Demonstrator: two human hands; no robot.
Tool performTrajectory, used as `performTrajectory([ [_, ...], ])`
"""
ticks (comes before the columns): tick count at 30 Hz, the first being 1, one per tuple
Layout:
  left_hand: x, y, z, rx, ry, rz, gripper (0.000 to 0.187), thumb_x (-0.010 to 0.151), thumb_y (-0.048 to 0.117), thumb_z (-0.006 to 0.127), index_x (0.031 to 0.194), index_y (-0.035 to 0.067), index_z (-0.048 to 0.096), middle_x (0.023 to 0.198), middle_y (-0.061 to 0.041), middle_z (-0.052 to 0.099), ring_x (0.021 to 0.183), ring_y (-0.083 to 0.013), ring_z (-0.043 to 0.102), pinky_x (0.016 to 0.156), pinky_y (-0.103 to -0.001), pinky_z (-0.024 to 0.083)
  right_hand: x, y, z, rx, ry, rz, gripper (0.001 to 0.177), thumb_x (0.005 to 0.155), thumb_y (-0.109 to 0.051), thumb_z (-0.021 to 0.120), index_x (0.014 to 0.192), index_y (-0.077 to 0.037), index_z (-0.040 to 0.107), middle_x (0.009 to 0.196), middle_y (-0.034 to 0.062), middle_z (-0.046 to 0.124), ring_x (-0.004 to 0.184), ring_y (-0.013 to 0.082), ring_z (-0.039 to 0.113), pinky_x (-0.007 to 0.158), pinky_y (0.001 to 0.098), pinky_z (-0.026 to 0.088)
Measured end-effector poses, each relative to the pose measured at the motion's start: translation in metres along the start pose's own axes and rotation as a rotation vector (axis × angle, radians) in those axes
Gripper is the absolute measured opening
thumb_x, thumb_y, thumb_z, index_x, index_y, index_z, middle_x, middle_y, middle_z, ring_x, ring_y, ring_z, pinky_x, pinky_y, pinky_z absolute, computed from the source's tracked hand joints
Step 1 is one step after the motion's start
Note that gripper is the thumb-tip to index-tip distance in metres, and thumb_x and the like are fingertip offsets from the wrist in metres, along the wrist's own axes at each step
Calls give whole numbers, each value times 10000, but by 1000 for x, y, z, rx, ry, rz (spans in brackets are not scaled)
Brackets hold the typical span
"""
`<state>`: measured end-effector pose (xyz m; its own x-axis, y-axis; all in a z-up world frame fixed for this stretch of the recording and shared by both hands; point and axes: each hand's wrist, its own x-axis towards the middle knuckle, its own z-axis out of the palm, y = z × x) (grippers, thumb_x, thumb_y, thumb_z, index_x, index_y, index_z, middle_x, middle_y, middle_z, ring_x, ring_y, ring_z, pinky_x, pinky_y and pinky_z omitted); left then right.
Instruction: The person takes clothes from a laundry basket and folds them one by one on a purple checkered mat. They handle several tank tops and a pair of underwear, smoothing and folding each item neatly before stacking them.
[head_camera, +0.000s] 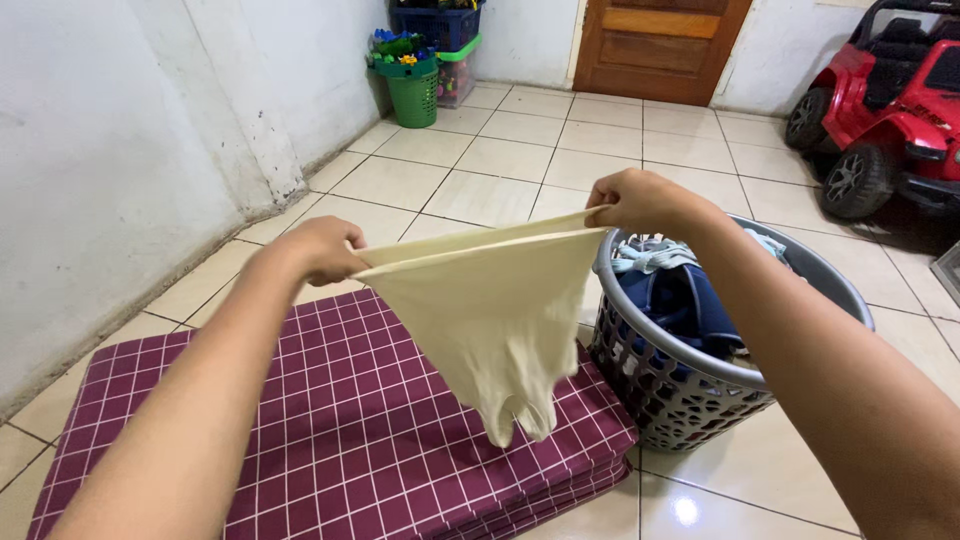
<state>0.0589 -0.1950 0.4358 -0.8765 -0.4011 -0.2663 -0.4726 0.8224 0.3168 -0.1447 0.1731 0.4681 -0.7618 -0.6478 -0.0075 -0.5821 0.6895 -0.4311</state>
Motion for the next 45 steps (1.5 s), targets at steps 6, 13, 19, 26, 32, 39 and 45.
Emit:
performTrajectory([
  [6,27,-7,17,-550,-169,-254,231,962,217,676,995,7,767,753,-95,754,574,-128,636,472,-257,497,32,24,32,93,-196,179,224,930,-216,694,1038,-36,774,747,118,712,639,177,618,568,313,475],
  [13,90,3,5,-1097,185,-227,141,920,94,746,961,-30,693,777,-112,718,646,-183,710,536,-304,562,94,12,44,125,-143,83,197,934,-153,631,1068,-55,737,844,112,731,655,157,637,594,269,536],
  [19,101,1,-23,-896,132,-130,70,883,26,687,941,-8,705,754,-121,716,661,-197,703,640,-369,616,92,-2,7,368,-98,207,227,970,-123,576,1126,-52,725,853,116,746,670,152,641,562,276,489],
  [26,55,-3,-45,-480,-29,-154,120,903,170,707,1002,106,730,743,-16,630,622,-126,538,712,-408,562,59,4,-21,-81,-266,157,208,956,-198,645,1088,-111,781,813,85,782,678,151,659,611,300,525],
  [32,58,-3,-43,-630,215,-115,138,871,229,725,969,132,735,761,0,641,701,-135,593,679,-389,568,63,22,-27,106,-28,115,253,944,-303,702,1109,-118,755,838,65,781,671,173,586,554,318,442],
  [39,78,-14,23,-661,401,-252,196,896,248,680,989,125,801,689,-65,624,599,-228,565,531,-408,461,89,28,57,502,-71,302,217,975,-220,648,1116,-77,732,880,80,759,743,140,651,576,297,442],
  [45,54,-17,6,-682,598,78,223,986,215,616,1023,141,824,599,-24,572,521,-135,459,493,-341,368,85,16,41,742,128,124,190,993,-178,591,1124,-114,713,1006,38,713,888,111,646,704,247,520],
])
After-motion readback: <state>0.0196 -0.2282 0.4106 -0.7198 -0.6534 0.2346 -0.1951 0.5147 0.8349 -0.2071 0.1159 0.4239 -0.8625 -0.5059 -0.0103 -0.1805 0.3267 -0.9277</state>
